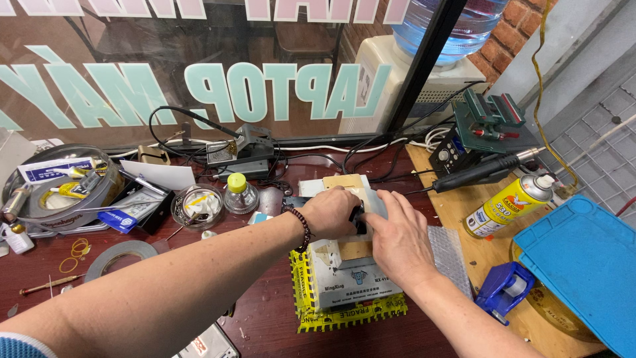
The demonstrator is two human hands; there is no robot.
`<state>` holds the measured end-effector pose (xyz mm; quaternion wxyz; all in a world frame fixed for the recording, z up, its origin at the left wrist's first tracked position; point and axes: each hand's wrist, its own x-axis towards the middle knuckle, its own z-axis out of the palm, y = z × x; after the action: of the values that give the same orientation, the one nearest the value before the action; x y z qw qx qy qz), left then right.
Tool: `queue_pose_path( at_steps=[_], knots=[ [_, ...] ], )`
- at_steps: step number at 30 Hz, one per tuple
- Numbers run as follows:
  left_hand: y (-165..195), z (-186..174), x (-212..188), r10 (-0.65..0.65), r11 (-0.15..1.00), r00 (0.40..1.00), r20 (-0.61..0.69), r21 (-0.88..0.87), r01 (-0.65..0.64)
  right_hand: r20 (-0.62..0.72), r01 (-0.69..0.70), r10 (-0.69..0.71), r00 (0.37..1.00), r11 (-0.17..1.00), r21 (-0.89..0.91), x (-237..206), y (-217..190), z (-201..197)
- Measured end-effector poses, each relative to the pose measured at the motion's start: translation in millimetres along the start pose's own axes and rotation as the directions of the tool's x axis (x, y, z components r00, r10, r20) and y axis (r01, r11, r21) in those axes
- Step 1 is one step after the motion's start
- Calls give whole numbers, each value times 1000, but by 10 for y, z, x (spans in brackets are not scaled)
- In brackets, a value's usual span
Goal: The person works at a repair bench fitting a phone screen onto a phone frame held in a jig. They press and align the screen, peel adhesive backing strips, wipe the screen surface, and press along the edges to seat the display assembly.
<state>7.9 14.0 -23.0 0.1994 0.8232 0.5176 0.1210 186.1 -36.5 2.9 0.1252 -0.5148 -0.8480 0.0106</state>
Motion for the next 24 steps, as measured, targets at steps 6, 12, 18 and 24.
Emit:
queue_pose_path(
  at_steps=[6,12,18,24],
  knots=[
    [-36,35,27,12,999,1000,6,35,-12,106,16,-10,994,999,-50,36,-74,20],
    [-22,28,26,52,997,998,-31,56,-51,67,66,-60,996,994,-82,-58,-19,9],
    [-19,8,-3,3,1000,1000,-11,-21,-4,-59,63,-65,996,998,-25,23,14,67],
    [-7,8,25,42,998,999,-7,43,-41,-20,67,-69,997,995,-80,-82,-44,70]
  ],
)
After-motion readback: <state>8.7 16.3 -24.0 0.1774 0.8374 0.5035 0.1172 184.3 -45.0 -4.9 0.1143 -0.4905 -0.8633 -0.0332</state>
